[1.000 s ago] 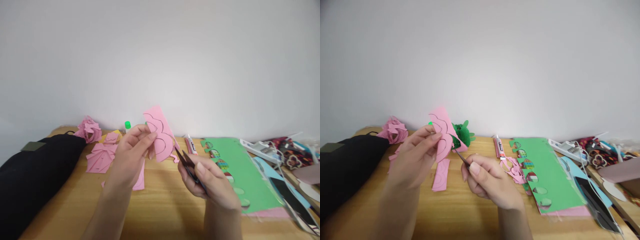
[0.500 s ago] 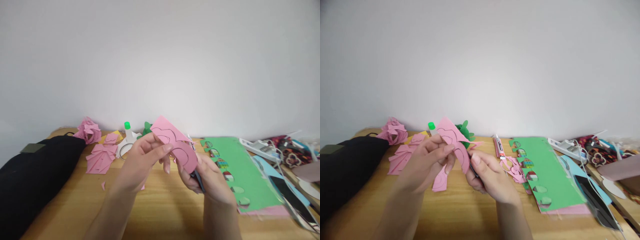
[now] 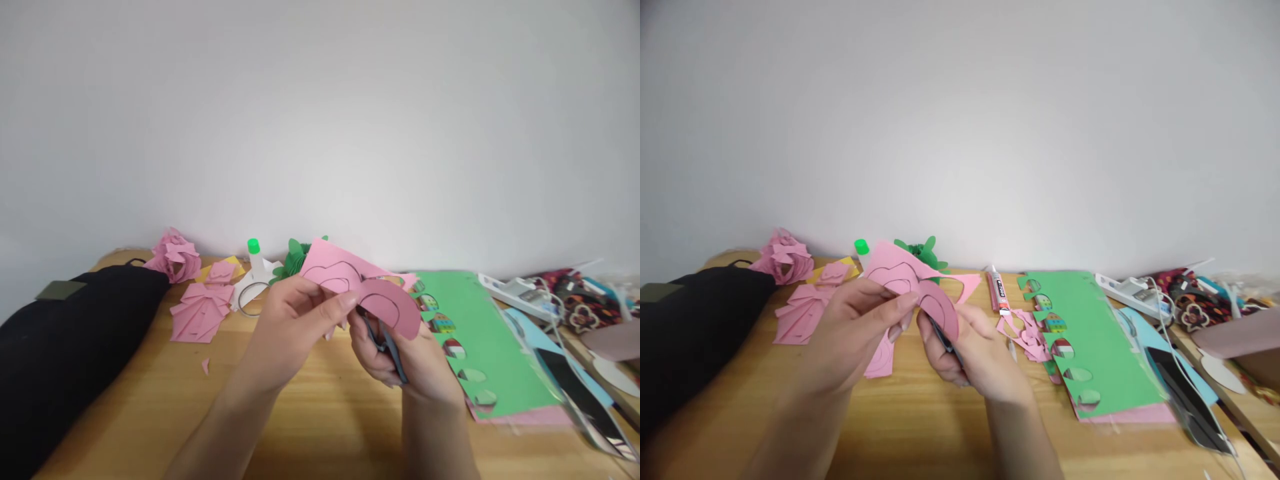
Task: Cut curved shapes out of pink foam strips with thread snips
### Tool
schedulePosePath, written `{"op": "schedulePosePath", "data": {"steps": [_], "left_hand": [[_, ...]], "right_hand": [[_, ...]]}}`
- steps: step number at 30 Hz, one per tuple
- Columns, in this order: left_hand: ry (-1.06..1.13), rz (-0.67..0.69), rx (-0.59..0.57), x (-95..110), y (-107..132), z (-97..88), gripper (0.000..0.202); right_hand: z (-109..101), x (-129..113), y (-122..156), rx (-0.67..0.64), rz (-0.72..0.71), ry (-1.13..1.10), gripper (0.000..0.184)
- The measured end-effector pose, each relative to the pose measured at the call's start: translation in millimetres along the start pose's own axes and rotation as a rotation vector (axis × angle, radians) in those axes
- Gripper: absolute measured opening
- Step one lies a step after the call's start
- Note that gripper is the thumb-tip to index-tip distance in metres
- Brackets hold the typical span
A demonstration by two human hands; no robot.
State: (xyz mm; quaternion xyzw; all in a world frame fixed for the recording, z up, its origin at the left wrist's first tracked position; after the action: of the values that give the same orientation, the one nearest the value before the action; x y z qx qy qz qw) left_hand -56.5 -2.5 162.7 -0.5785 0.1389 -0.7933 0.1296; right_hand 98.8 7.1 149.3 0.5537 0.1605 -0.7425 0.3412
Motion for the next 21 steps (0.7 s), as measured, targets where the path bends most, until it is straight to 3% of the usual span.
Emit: {"op": "schedulePosePath", "data": {"steps": [11, 21], "left_hand": [[0.112, 0.034, 0.045, 0, 1, 13.9, 0.024], [0.134, 0.039, 0.049, -3, 1, 14.1, 0.021]], "right_hand": [[7, -5, -4, -0.015, -0.023, -0.141, 0.038], [6, -4, -2, -0.002, -0.029, -0.148, 0.036]]}}
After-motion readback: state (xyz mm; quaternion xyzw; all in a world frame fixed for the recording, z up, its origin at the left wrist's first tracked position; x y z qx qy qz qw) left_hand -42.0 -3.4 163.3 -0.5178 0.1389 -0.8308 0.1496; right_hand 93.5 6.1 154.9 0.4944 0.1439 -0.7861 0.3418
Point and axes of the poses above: each hand's wrist, its own y-axis away from the middle knuckle, its own z-axis out of the palm, x = y × z, the point moved 1 cm from there along -y, towards the middle knuckle, and after that the axes turned 12 degrees about z, right-handed, at the moved point
